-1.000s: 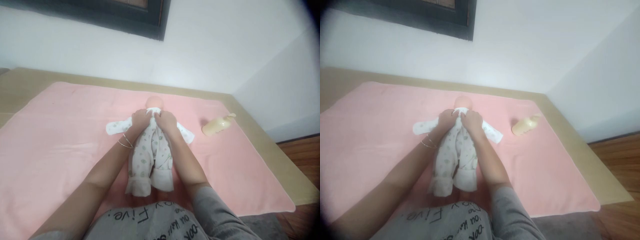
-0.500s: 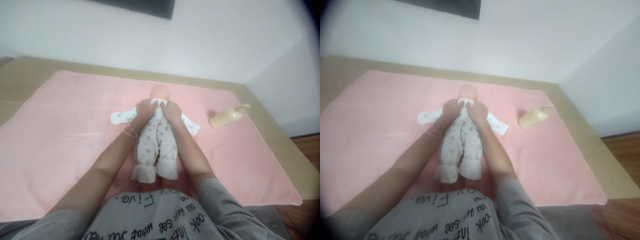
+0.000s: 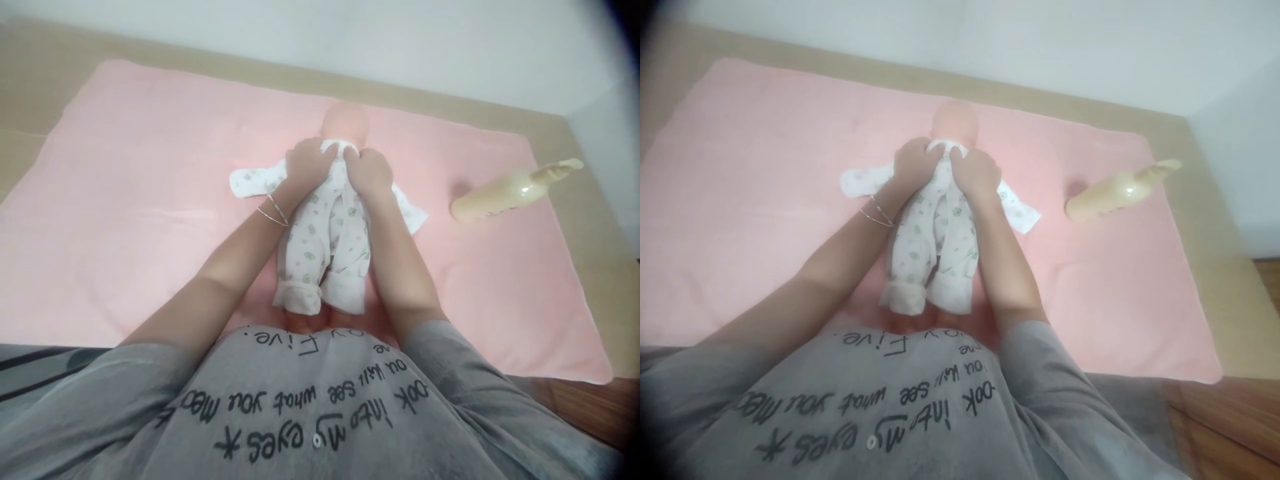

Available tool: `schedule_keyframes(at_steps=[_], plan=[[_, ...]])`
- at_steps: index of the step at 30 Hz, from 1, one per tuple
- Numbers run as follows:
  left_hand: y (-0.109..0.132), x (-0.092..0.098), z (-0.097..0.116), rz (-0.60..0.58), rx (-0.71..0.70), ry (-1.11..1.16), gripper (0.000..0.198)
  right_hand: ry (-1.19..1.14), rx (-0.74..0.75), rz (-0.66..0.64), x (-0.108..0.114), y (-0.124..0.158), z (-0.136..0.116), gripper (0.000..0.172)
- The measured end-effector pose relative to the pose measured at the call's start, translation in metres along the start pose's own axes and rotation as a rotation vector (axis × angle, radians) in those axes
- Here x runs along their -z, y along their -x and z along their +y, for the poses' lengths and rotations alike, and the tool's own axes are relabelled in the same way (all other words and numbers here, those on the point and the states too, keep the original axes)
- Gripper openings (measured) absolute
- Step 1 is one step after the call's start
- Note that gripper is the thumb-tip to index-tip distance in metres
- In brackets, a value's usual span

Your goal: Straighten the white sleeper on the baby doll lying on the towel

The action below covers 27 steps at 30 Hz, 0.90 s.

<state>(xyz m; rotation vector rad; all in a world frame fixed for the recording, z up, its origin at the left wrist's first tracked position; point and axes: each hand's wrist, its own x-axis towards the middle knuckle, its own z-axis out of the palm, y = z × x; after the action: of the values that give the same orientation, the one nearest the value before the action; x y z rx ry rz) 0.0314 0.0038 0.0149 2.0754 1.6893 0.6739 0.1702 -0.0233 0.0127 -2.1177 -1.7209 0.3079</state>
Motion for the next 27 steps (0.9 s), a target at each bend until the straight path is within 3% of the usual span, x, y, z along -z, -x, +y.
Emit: schedule_keyframes(at_steps=[16,27], plan=[[-0.001,-0.001,0.001,0.015,0.004,0.001,0.032,0.019,0.061,-0.002,-0.005,-0.003,0.009,0.073],[-0.001,-0.003,0.003,0.057,0.014,-0.039,0.031,-0.045,0.042,-0.003,-0.008,-0.006,0.013,0.068]])
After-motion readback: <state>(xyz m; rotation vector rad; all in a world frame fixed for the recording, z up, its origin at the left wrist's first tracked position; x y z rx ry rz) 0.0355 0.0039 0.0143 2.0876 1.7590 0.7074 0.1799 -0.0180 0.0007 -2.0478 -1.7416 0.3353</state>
